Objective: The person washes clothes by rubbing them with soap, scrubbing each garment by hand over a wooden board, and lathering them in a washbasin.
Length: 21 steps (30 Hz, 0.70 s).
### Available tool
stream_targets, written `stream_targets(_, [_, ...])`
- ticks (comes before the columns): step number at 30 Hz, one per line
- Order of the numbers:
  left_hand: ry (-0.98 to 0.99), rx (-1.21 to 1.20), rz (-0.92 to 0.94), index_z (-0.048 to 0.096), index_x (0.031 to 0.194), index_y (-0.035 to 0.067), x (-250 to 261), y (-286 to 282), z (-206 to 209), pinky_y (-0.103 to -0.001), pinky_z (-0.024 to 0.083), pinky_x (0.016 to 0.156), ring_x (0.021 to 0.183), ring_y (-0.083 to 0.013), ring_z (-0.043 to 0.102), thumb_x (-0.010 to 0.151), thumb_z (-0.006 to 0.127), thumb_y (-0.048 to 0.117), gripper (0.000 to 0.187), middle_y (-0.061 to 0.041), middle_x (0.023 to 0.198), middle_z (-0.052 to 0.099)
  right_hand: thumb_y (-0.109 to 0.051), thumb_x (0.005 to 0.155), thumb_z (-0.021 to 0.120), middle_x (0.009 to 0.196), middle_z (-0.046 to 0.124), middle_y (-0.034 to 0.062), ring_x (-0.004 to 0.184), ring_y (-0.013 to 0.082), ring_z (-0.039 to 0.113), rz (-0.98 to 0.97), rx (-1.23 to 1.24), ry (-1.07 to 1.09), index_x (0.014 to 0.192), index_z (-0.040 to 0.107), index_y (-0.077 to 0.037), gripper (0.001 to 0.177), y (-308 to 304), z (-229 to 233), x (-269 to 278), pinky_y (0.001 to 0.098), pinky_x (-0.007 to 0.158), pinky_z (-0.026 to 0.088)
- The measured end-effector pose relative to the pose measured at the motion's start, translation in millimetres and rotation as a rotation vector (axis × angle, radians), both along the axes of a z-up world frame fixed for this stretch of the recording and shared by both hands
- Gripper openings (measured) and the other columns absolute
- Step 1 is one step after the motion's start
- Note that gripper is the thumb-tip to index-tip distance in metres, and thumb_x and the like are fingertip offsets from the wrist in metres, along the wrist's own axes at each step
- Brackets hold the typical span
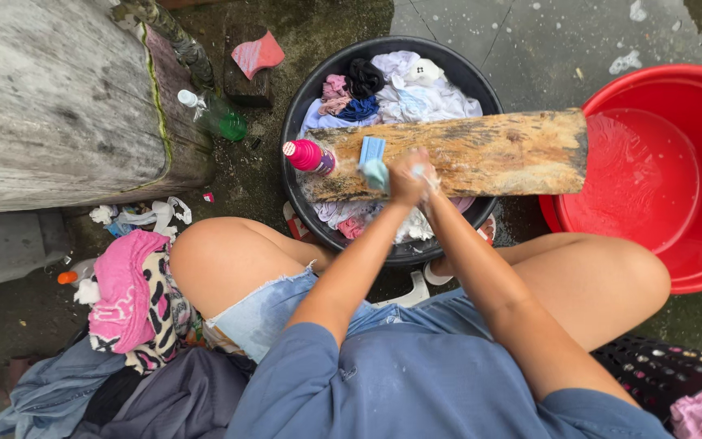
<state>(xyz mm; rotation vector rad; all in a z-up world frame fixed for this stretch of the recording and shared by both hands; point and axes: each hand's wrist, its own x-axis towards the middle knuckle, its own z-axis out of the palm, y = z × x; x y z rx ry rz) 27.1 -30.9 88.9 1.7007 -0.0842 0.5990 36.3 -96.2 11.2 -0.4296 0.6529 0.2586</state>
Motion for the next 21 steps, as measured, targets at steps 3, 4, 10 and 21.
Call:
stream_targets(3, [0.573, -0.004, 0.115, 0.07, 0.075, 0.001, 42, 49, -19, -0.039, 0.052, 0.058, 0.055, -0.0292, 0.063, 0.109, 0.068, 0.018, 0.038, -0.015, 0.061, 0.07, -0.031, 0.097, 0.056, 0.091, 0.07, 0.0027, 0.075, 0.0159, 0.066, 0.19, -0.258, -0.115, 0.106, 0.067, -0.009, 0.026, 10, 8, -5, 0.0327, 0.066, 0.057])
stream_targets(4, [0.559, -0.006, 0.123, 0.07, 0.075, 0.001, 49, 49, -23, -0.039, 0.052, 0.058, 0.055, -0.0292, 0.063, 0.109, 0.068, 0.018, 0.038, -0.015, 0.061, 0.07, -0.03, 0.097, 0.059, 0.087, 0.069, 0.0024, 0.071, 0.0166, 0.065, 0.258, -0.342, -0.17, 0.105, 0.067, -0.01, 0.023, 14, 14, 6, 0.0334, 0.063, 0.056])
stream_targets(10, [0.196, 0.133, 0.094, 0.071, 0.084, 0.002, 20, 62, -48, -0.044, 0.055, 0.073, 0.077, -0.0337, 0.07, 0.091, 0.067, 0.013, 0.013, -0.018, 0.083, 0.072, -0.048, 0.098, 0.057, 0.072, 0.06, 0.0037, 0.059, 0.0228, 0.059, 0.476, -0.415, 0.098, 0.075, 0.065, -0.02, 0.037, -9, 53, 4, 0.0455, 0.053, 0.053])
stream_targets(21, [0.414, 0.226, -0.128, 0.077, 0.091, 0.006, -21, 70, 38, -0.039, 0.056, 0.071, 0.077, -0.0294, 0.073, 0.099, 0.059, 0.027, 0.029, -0.016, 0.083, 0.071, -0.029, 0.102, 0.068, 0.082, 0.064, 0.002, 0.074, 0.0123, 0.053, 0.638, -1.086, -0.343, 0.098, 0.069, -0.005, 0.025, -17, 68, -33, 0.0285, 0.065, 0.045])
